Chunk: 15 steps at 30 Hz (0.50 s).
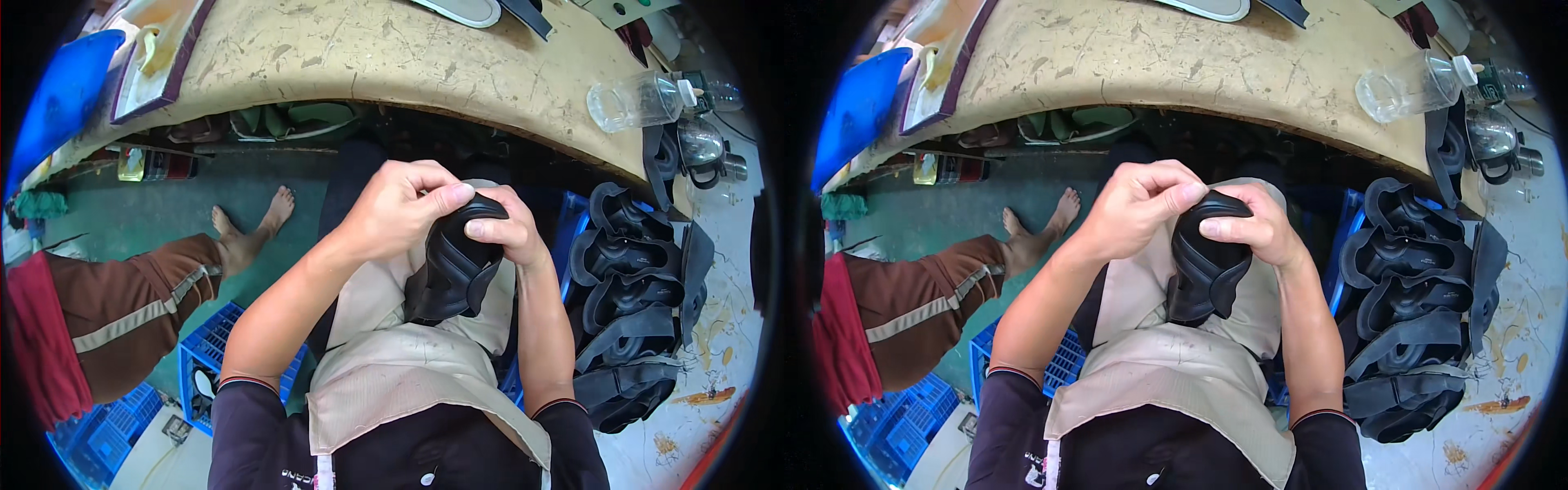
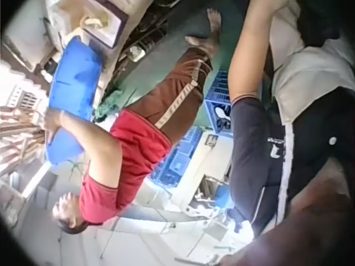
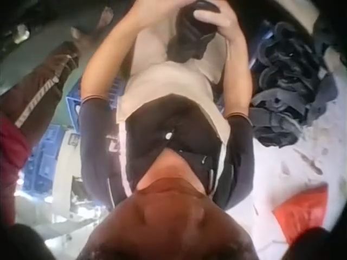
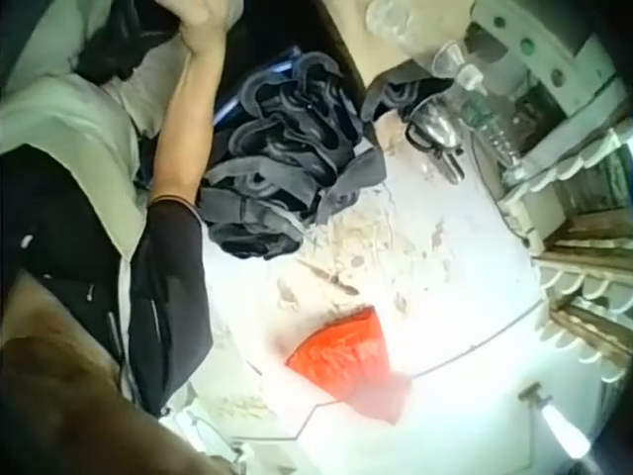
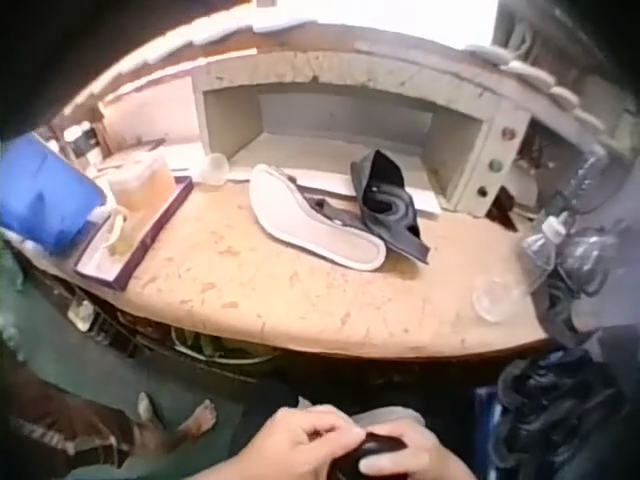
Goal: The recorder is attaching shoe uppers to white soles using a liquid adhesive from a small bottle and manual pressing.
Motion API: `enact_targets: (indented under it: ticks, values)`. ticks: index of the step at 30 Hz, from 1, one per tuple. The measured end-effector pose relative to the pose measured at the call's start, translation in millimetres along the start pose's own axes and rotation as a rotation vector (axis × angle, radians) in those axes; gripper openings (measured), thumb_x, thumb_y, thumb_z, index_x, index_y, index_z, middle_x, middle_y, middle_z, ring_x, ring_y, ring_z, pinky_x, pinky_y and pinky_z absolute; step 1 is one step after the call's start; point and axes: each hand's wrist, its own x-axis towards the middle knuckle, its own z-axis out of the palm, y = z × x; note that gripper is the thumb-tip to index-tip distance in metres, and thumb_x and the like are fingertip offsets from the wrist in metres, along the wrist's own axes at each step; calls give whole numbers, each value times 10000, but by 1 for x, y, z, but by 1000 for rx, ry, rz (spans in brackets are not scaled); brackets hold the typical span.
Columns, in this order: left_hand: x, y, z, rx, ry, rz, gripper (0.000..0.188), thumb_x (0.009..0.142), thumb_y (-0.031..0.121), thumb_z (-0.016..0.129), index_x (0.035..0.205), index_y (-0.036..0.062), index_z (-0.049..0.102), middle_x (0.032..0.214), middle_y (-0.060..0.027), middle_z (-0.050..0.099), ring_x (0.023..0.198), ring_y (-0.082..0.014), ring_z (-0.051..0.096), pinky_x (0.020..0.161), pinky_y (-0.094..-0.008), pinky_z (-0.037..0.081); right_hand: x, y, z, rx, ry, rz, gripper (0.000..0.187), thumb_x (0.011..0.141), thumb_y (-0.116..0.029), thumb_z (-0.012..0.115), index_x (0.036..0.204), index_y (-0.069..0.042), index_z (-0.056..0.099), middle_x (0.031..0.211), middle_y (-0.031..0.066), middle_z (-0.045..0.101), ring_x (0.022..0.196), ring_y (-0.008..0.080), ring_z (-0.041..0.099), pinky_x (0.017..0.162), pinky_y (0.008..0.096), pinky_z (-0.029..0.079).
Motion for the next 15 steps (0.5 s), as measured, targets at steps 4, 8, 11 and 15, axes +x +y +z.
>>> enact_targets:
  ticks: [4,8,11,15]
  values:
    - [-8,-3,-1,-195,71,-203,193,1007,134,615,1013,-24,726,835,-41,667,764,-103,570,723,-226,473,2,-4,10,-30,-1,53,208,785,-197,740,772,-21,630,689,-11,581,606,88,431,566,240,367]
    - [-22,-21,-1,-611,151,-288,182,995,113,629,1041,-36,724,872,-57,692,790,-91,593,741,-219,482,-3,-2,25,-87,-30,84,210,833,-202,748,798,-9,674,689,-16,611,615,77,490,584,219,408]
    - [-35,3,-4,-179,238,-269,218,1017,139,599,1067,-42,710,905,-70,703,794,-99,605,742,-221,489,-11,-19,46,-247,222,92,192,867,-184,726,830,4,707,703,4,642,646,85,536,623,220,447]
    - [-34,17,-11,234,300,-215,291,1052,195,545,1116,-53,684,954,-87,717,798,-114,625,740,-228,502,-17,-27,69,-274,457,16,236,927,-211,675,949,19,724,809,56,685,753,117,606,709,243,504]
